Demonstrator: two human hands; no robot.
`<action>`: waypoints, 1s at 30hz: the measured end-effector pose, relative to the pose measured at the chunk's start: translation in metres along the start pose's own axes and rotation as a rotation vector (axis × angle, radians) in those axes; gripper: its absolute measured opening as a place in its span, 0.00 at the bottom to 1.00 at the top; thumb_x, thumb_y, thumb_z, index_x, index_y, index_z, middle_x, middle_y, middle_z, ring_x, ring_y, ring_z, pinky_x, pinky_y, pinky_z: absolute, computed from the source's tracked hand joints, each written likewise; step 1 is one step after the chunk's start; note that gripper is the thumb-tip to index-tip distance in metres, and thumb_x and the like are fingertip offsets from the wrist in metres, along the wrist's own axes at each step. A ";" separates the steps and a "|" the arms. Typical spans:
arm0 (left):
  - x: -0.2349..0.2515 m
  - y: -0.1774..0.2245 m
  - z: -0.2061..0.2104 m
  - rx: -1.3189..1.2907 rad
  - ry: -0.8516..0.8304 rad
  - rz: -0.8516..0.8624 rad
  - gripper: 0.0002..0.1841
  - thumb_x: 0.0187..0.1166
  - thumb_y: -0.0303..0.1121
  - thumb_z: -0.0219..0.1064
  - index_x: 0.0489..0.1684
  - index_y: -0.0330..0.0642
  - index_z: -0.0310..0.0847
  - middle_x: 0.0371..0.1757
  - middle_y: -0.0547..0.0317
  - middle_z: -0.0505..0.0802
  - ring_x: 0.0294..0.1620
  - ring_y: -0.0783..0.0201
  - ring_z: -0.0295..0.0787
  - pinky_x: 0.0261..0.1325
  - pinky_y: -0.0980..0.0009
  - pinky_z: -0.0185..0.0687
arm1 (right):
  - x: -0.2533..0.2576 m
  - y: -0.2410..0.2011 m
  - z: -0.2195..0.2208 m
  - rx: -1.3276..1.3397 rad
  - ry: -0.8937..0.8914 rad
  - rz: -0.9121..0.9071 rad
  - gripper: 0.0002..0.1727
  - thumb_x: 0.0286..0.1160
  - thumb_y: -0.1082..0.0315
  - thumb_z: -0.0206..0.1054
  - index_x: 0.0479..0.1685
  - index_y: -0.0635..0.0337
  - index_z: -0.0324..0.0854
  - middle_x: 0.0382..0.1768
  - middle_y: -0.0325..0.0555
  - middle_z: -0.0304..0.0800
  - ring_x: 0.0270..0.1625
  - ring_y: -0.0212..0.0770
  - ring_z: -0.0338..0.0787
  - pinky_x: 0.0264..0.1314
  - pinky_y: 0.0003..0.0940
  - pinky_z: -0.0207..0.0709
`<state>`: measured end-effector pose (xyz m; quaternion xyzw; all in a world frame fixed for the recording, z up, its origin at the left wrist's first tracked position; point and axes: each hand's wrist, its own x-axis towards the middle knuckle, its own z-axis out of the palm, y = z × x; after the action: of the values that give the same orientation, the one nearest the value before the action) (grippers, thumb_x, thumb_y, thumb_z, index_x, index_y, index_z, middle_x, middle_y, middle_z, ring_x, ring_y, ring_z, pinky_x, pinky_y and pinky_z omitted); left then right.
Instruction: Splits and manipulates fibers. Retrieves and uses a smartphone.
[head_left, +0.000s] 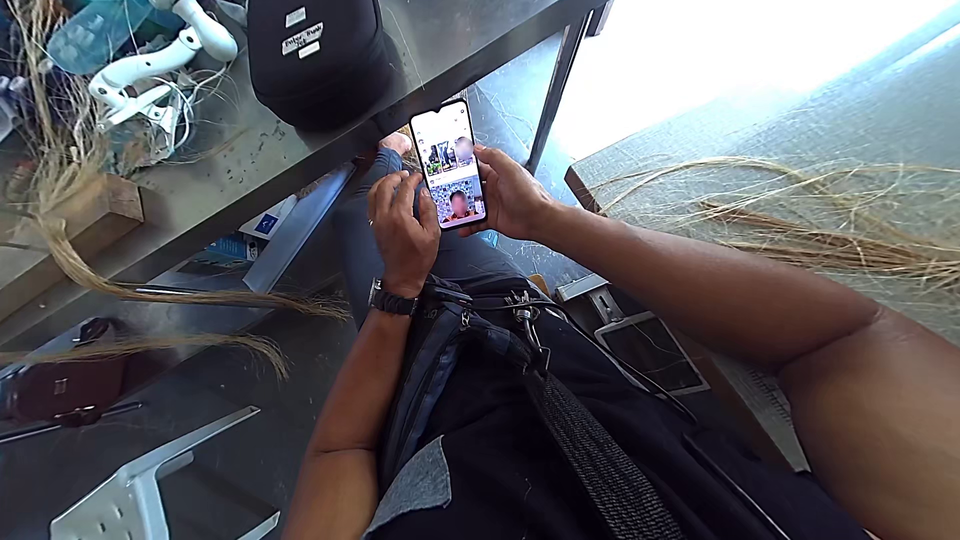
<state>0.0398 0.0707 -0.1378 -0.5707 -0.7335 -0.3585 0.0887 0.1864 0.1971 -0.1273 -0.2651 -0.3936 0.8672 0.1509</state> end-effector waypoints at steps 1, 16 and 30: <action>0.000 0.001 0.000 0.000 -0.001 -0.002 0.18 0.87 0.35 0.58 0.67 0.39 0.85 0.74 0.47 0.84 0.81 0.49 0.72 0.83 0.52 0.67 | 0.000 0.000 0.000 -0.001 0.003 0.000 0.38 0.89 0.32 0.32 0.81 0.46 0.69 0.65 0.53 0.87 0.57 0.54 0.93 0.45 0.52 0.89; 0.002 0.001 -0.001 -0.006 -0.001 -0.006 0.17 0.86 0.34 0.58 0.66 0.39 0.85 0.73 0.47 0.84 0.80 0.50 0.74 0.82 0.54 0.69 | -0.003 -0.001 0.006 -0.025 0.100 -0.014 0.19 0.86 0.67 0.53 0.73 0.54 0.73 0.57 0.58 0.90 0.48 0.55 0.95 0.40 0.51 0.91; 0.001 0.000 -0.001 -0.034 -0.001 0.025 0.16 0.86 0.32 0.59 0.66 0.37 0.85 0.73 0.45 0.84 0.80 0.49 0.74 0.82 0.55 0.69 | -0.003 -0.002 0.007 -0.026 0.128 -0.002 0.22 0.94 0.50 0.49 0.72 0.53 0.75 0.57 0.56 0.91 0.49 0.54 0.95 0.39 0.50 0.91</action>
<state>0.0387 0.0709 -0.1364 -0.5812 -0.7202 -0.3696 0.0832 0.1844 0.1928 -0.1208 -0.3216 -0.3947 0.8431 0.1733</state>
